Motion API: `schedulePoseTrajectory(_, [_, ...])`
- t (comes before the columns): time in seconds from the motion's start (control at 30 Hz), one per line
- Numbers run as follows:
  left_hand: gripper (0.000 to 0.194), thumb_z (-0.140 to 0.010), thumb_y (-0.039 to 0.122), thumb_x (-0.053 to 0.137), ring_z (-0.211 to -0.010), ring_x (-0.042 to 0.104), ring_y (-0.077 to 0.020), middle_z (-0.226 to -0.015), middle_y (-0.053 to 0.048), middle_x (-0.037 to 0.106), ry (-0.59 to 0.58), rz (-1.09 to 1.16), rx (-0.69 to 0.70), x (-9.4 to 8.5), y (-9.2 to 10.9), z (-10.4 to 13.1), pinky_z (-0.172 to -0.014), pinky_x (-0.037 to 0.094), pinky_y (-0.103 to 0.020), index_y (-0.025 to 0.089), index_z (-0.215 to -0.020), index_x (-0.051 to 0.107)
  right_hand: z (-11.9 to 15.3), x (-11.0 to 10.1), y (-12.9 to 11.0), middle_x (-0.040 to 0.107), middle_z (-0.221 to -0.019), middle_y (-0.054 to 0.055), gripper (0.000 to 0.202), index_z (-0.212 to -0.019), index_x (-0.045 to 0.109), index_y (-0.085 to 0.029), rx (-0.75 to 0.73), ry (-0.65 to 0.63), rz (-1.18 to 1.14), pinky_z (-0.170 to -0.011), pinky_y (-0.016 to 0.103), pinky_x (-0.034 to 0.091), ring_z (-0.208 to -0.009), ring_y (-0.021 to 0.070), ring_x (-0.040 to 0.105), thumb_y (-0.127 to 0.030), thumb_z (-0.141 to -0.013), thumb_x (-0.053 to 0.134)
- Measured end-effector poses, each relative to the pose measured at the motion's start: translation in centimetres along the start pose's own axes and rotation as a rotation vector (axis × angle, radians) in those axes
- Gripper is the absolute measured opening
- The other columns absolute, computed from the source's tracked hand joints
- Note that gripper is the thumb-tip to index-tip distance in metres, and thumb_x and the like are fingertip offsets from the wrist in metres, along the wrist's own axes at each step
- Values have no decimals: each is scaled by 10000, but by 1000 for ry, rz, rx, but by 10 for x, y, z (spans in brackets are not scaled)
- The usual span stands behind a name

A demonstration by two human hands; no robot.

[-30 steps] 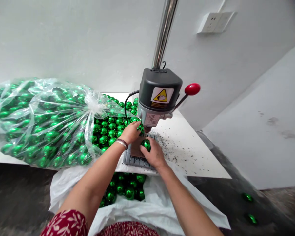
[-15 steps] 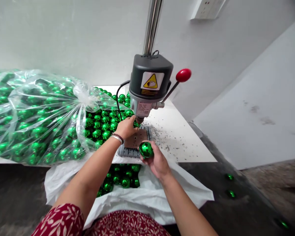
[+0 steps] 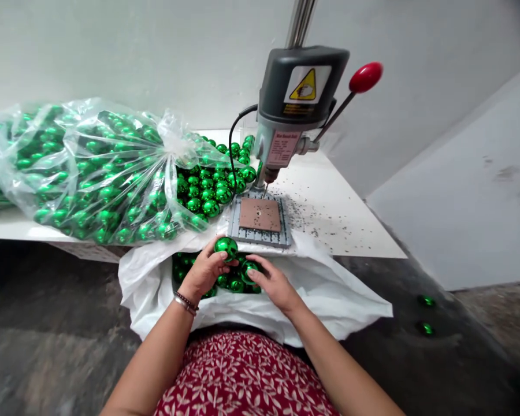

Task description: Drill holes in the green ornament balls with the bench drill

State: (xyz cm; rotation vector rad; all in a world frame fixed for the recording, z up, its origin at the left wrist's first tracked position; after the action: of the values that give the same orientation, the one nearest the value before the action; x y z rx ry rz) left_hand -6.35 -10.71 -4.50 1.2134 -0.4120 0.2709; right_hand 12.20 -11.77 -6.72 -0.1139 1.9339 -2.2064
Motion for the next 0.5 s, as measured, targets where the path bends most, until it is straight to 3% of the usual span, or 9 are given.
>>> schedulePoseTrajectory(0.17, [791, -601, 245, 831, -706, 676, -133, -920, 9, 640, 30, 144, -9, -5, -10, 16, -600, 473, -215, 264, -1316, 492, 16, 4, 1, 639, -1266, 43, 553, -1117, 683, -223, 46, -30, -65, -999, 299, 504, -1118, 162, 613, -522, -659, 760])
schedulePoseTrajectory(0.27, [790, -588, 241, 848, -703, 680, -131, -919, 7, 656, 48, 195, 1, -8, -12, 23, -604, 487, -212, 258, -1297, 501, 23, 6, -1, 605, -1326, 58, 539, -1048, 681, -215, 38, 10, -105, -1049, 317, 474, -1212, 183, 571, -552, -635, 761])
schedulePoseTrajectory(0.37, [761, -575, 243, 869, -689, 681, -130, -900, 8, 673, 53, 235, 7, -11, -14, 28, -601, 498, -208, 246, -1255, 526, 26, 10, -1, 625, -1287, 65, 532, -1021, 647, -209, 52, 63, -131, -940, 307, 528, -1108, 170, 613, -598, -663, 701])
schedulePoseTrajectory(0.5, [576, -616, 326, 872, -643, 666, -118, -854, 3, 688, 59, 341, 1, -10, -19, 30, -583, 512, -209, 207, -1105, 592, 23, 15, 3, 630, -1281, 90, 561, -1094, 607, -198, 115, 102, -81, -625, 287, 554, -825, 149, 650, -643, -764, 521])
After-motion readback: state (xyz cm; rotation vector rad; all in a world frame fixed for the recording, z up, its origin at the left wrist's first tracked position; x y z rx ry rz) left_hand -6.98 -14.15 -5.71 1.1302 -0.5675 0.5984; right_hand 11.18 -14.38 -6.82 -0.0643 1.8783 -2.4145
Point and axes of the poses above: each hand's wrist, its own z-axis away from the middle knuckle, its own x-axis out of the palm, y = z × x, the point moved 3 cm from there along -z, towards the middle knuckle
